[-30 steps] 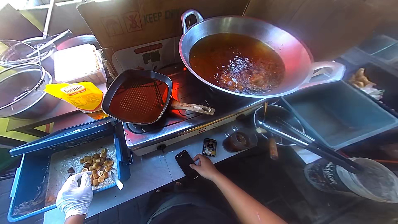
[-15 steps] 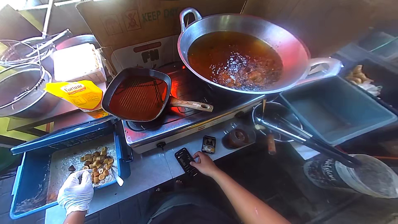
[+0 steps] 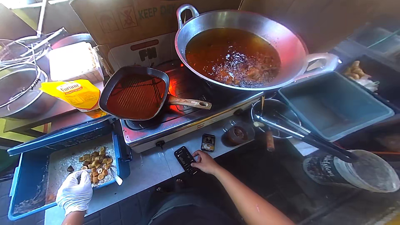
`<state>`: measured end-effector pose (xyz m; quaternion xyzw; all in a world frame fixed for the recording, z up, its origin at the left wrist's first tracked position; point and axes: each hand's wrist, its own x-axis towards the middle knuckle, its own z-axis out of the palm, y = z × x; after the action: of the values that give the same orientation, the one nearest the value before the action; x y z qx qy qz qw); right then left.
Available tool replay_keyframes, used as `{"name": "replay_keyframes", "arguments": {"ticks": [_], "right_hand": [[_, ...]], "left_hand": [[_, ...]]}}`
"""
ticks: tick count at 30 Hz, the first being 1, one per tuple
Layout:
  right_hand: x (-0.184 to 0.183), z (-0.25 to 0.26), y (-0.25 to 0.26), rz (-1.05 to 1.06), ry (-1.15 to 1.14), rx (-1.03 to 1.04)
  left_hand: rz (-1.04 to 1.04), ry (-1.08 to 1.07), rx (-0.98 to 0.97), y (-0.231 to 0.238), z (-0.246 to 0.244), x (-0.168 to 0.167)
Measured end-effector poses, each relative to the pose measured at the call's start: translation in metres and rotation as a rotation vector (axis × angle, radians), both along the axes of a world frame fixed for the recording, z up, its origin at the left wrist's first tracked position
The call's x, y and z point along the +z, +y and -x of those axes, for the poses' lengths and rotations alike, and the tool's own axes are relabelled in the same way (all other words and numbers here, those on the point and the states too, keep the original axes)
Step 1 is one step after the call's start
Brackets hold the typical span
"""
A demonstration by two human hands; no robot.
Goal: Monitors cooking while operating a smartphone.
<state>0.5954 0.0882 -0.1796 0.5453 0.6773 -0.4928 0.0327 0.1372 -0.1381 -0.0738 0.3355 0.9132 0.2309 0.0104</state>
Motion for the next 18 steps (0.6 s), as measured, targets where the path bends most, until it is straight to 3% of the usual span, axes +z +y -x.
{"name": "replay_keyframes", "arguments": {"ticks": [18], "right_hand": [[0.0009, 0.0000, 0.0018, 0.023, -0.013, 0.009]], "left_hand": [[-0.012, 0.032, -0.005, -0.0008, 0.0027, -0.0043]]}}
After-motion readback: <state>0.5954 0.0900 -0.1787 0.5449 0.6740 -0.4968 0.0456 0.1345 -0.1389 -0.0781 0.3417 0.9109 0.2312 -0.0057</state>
